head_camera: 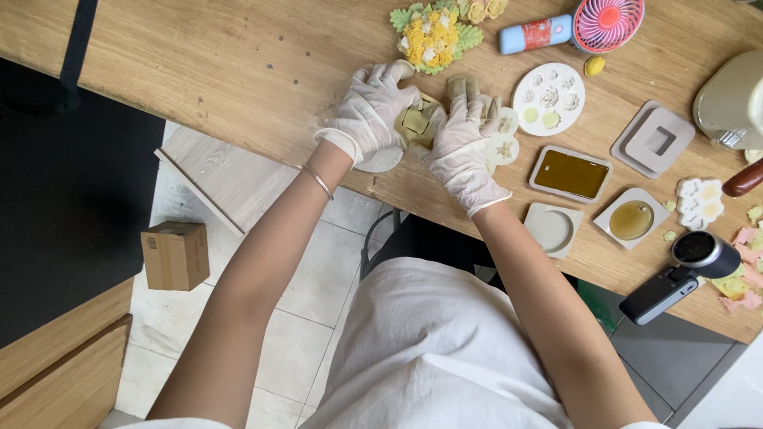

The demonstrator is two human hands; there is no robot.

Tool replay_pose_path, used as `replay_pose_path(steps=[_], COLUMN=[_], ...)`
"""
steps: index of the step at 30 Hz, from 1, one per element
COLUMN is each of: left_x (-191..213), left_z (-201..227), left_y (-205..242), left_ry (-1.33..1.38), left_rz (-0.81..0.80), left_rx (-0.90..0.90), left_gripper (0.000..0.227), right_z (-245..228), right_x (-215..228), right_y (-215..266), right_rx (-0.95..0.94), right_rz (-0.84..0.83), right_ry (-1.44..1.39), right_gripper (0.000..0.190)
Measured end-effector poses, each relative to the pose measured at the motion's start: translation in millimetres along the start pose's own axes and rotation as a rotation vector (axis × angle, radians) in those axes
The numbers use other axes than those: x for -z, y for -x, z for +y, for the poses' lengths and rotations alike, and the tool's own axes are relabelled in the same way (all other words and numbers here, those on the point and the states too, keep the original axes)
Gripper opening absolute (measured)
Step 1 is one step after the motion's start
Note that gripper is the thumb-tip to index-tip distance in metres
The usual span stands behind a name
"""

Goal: The person is assembling and detailing decorative wax pieces using molds, liquid wax, and a small brush.

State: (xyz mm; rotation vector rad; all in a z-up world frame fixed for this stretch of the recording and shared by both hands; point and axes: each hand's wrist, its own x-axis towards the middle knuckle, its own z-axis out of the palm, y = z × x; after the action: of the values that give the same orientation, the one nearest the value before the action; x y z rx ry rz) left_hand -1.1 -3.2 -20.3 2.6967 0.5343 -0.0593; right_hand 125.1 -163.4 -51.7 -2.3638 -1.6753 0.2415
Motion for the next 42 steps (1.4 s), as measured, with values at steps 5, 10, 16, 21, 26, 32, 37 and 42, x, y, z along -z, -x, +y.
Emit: replay_pose_path(steps=[5, 10, 16, 21, 26, 32, 37, 42], left_x=[25.1, 19.2, 0.2, -5.3, -11.7, 6.2, 61.7, 75.3], left_z=[10.0, 5.3, 1.5, 3.7, 5.8, 20.1, 63.9, 118.5], left_y=[12.7, 22.8, 28.3, 27.3, 30.9, 36.9, 55.8, 59.8], left_ry=[0.137, 0.246, 0.187, 0.147, 0.179, 0.431, 1.105, 1.793], left_rz=[0.011, 0.013, 0.110, 0.124, 0.131, 0.197, 0.286, 0.151], left_rx=[0.056, 0.164, 0.115, 0.135, 0.167, 0.143, -0.018, 0.059], left_gripper=[0.071, 0.080, 0.081, 0.079, 0.082, 0.091, 0.086, 0.041], right_z=[-3.1, -2.2, -0.5, -9.4, -11.9, -20.5, -38.4, -42.6], right_x=[24.2, 16.4, -8.5, 5.7, -9.4, 13.3, 110.5, 192.2], right_y=[8.6, 10.5, 1.6, -11.7, -1.6, 0.7, 9.8, 58.0], right_rx=[-0.015, -0.063, 0.042, -0.074, -0.017, -0.053, -0.303, -0.298], right_rz=[0.050, 0.128, 0.123, -0.019, 0.076, 0.140, 0.133, 0.279], right_ry=[-0.116, -0.178, 0.020, -0.082, -0.063, -0.388, -1.196, -1.222], right_gripper=[0.072, 0.055, 0.055, 0.059, 0.056, 0.034, 0.037, 0.036])
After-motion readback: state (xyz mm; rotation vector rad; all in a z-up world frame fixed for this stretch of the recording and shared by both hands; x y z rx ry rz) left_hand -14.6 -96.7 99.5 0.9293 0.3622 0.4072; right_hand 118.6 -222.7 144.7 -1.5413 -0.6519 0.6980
